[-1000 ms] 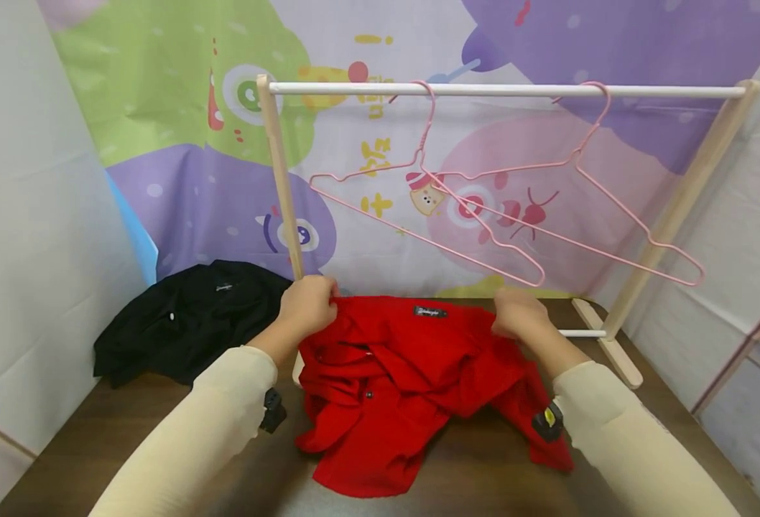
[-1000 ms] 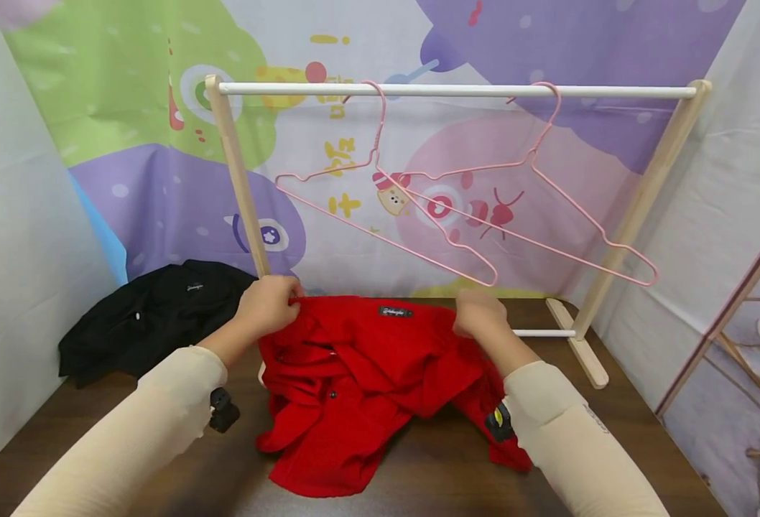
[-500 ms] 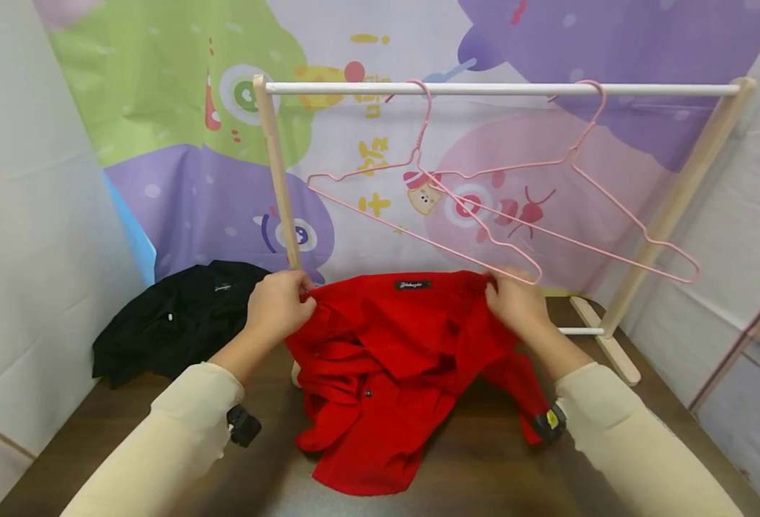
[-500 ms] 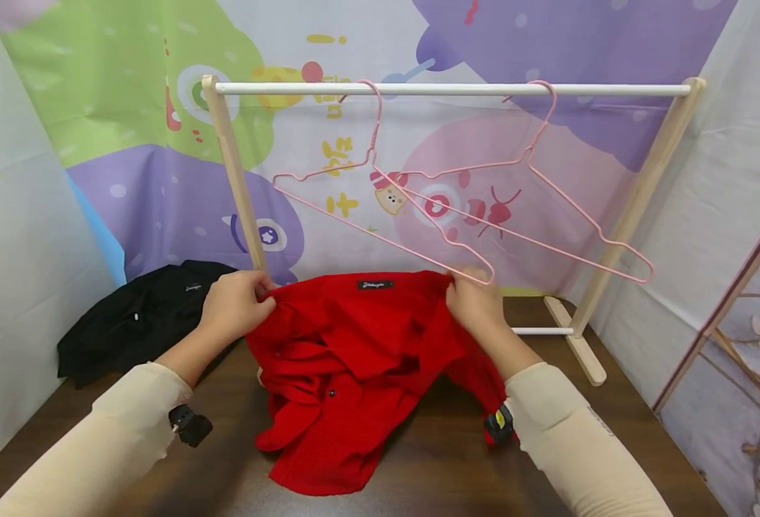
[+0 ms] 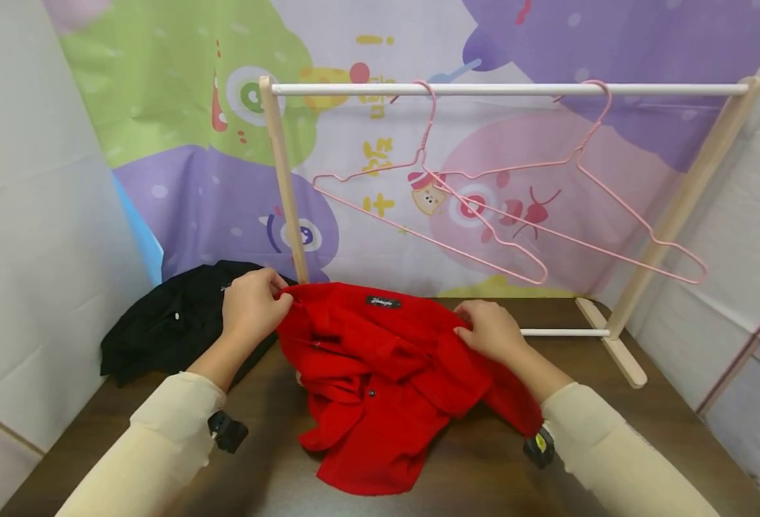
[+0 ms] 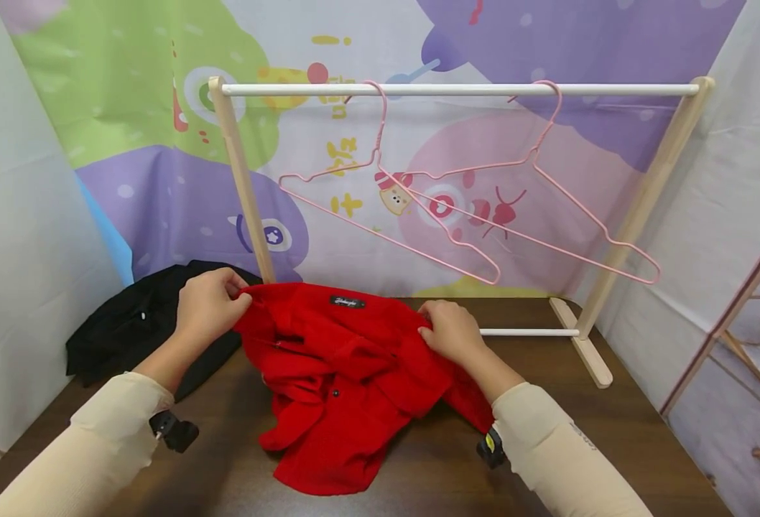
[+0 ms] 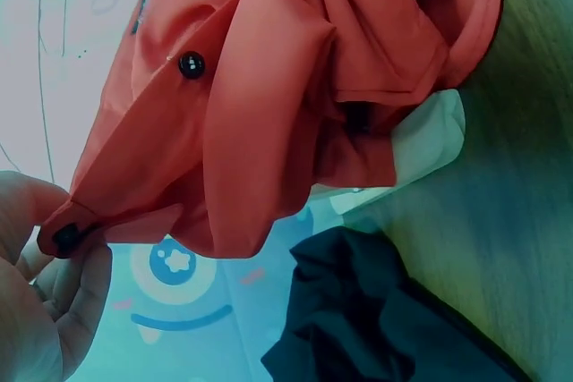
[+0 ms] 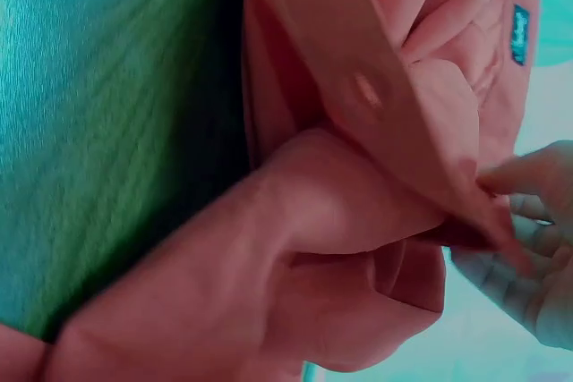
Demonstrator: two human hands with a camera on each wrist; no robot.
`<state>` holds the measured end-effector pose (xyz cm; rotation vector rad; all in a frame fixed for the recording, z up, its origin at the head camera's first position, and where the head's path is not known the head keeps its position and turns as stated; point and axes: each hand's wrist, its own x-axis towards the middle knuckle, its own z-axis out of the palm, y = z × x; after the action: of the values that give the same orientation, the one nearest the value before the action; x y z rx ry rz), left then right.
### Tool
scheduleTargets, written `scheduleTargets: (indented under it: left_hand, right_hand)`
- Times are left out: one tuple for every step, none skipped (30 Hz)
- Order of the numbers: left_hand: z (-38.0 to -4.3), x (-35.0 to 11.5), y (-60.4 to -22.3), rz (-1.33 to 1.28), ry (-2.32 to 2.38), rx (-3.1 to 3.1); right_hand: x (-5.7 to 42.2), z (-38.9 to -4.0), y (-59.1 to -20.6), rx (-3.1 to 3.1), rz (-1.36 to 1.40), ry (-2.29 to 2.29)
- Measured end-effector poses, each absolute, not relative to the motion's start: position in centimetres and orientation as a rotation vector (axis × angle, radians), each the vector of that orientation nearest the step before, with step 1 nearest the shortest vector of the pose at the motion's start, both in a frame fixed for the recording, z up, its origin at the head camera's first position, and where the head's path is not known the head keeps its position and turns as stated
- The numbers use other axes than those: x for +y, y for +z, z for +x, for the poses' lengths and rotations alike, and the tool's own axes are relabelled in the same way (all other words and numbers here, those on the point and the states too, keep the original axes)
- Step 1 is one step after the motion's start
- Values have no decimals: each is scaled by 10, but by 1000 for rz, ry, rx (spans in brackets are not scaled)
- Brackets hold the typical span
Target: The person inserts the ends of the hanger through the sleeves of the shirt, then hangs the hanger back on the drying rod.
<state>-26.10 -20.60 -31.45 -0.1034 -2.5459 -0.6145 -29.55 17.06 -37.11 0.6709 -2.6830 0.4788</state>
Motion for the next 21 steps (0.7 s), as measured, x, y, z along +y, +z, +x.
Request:
scheduleTargets:
  left_hand:
    - [-261, -207, -315, -95, -617, -2544]
    - [-261, -207, -316, -90, -621, -2540]
    - [-261, -208, -317, -85, -625, -2535]
    - [-260, -209, -318, -82, -629, -2530]
    - [-260, -209, -318, -80, -633, -2525]
    - [-260, -209, -319, -80, -636, -2522]
    - [-260, -210, -320, -81, -641, -2522]
    - [-259, -211, -321, -82, -645, -2527]
    - [-259, -211, -322, -82, -651, -2535]
    - [-258, -211, -322, -82, -652, -2546]
    - [-257, -212, -323, -81, -652, -2562]
    - [-257, -212, -324, -78, -656, -2582]
    - [-256, -213, -324, -75, -657, -2607]
    - [-255, -213, -324, -75, -655, -2636]
    - [-254, -213, -323, -77, -651, -2669]
    - [-253, -213, -323, -87, -643, -2705]
    - [-253, -213, -323, -96, -638, -2748]
    - [-253, -213, -323, -107, -632, -2793]
    - [-253, -213, -323, -125, -621, -2834]
    - [-254, -213, -323, -146, -613, -2871]
    - [-255, -212, -324, -169, -605, -2901]
  right_hand:
    - [170, -295, -372, -2704, 657, 488]
    - [171, -295, -373, -2721, 641, 502]
    - [171, -295, -373, -2739, 626, 512]
    - [171, -295, -373, -2750, 620, 526]
    - [172, -295, -372, -2758, 616, 543]
    - [173, -296, -371, -2760, 615, 555]
    - [173, -296, -370, -2756, 610, 566]
    - [174, -296, -368, -2745, 605, 580]
    - [174, -296, -367, -2727, 595, 590]
    - [175, -295, -365, -2702, 582, 598]
    - [175, -295, -363, -2675, 565, 602]
    - [176, -294, -360, -2647, 544, 606]
    - [177, -294, -357, -2622, 524, 611]
    - [178, -293, -354, -2598, 506, 622]
    - [178, -292, -351, -2574, 491, 635]
    - [179, -291, -348, -2550, 481, 650]
    - [180, -290, -345, -2528, 473, 670]
    - [181, -290, -342, -2507, 463, 690]
    - [181, -289, -340, -2486, 457, 708]
    - [181, -288, -338, -2462, 457, 724]
    - [182, -288, -336, -2439, 460, 735]
